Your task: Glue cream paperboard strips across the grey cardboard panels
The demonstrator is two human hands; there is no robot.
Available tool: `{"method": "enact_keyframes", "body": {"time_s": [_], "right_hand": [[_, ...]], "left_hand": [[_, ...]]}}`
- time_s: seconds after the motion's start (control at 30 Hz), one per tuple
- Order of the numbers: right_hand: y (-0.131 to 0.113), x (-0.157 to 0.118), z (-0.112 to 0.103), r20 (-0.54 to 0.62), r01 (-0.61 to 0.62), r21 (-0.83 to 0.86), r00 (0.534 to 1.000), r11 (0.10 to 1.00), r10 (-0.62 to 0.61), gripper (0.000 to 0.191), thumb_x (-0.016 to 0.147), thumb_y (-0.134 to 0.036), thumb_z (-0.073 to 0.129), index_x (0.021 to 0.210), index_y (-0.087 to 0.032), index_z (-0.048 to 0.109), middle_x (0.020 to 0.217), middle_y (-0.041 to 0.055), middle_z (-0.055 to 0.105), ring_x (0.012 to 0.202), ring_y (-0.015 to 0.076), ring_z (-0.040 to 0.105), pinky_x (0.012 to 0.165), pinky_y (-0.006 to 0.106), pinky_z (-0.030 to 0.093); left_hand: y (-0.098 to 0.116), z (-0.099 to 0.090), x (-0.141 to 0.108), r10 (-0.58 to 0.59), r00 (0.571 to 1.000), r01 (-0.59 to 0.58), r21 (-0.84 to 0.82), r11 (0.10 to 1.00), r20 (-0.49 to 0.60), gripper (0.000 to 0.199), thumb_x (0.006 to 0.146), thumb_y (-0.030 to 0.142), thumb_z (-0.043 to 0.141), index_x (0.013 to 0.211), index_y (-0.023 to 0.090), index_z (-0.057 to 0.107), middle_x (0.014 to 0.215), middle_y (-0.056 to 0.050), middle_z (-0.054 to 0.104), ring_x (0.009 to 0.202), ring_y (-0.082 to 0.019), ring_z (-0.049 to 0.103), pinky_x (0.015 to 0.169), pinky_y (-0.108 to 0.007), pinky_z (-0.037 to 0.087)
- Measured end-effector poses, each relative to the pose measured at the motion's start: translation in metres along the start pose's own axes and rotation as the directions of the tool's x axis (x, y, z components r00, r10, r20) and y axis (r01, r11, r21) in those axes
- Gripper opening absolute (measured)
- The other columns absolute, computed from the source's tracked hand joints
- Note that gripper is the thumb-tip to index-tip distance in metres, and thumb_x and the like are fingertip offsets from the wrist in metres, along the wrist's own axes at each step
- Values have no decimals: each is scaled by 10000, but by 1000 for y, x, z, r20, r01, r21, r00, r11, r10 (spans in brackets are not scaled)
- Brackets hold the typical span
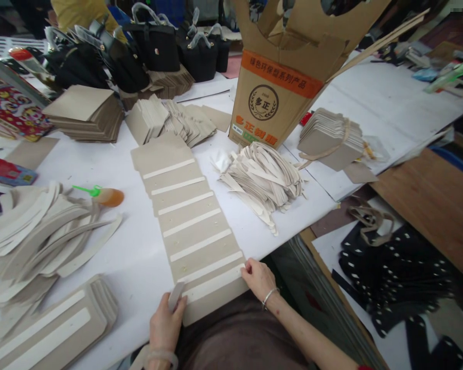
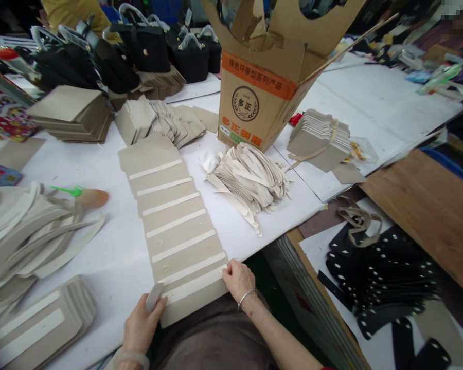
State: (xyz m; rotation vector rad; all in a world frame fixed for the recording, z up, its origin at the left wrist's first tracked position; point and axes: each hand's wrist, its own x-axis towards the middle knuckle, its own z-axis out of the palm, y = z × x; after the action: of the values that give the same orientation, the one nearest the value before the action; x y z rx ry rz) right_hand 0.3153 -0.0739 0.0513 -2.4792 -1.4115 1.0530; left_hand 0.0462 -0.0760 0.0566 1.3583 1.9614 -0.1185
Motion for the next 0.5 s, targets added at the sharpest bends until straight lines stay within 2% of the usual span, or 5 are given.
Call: {"method": "enact_keyframes", "body": {"time_s": [0.1,0.2,0.33,0.5], "right_hand": [[-6,-2,-3,-29,51,-85,998,995,-53,36,742,-249,518,751,-223,541,646,-11,588,584,139,504,533,235,248],[-11,-5,-3,-12,152,-96,988,984,-153,70,760,-176,471,771,-212,530,682,-1,587,628,137,514,572,232,282],[-13,-6,1,-15,215,-56,976,975,-216,137,785,-136,402,714,-184,510,709,36,578,678,145,524,638,232,325],[-9,-1,5,10,223,-5,975,975,-223,32,736,-200,501,727,-192,471,684,8,546,652,145,510,639,231,349]], "left_hand": [[1,7,-1,87,996,-87,36,996,-24,179,818,372,364,829,244,489,679,-8,637,699,-205,625,616,-259,401],[3,12,-1,160,987,-159,37,987,-1,195,818,310,374,948,243,502,815,-26,671,801,-204,635,688,-263,416],[6,11,-2,156,987,-158,55,986,35,223,817,281,368,989,236,502,813,-24,680,803,-195,643,693,-259,427],[10,6,0,137,989,-137,-3,991,60,246,816,396,400,957,232,517,798,-28,681,814,-204,639,692,-271,432]]}}
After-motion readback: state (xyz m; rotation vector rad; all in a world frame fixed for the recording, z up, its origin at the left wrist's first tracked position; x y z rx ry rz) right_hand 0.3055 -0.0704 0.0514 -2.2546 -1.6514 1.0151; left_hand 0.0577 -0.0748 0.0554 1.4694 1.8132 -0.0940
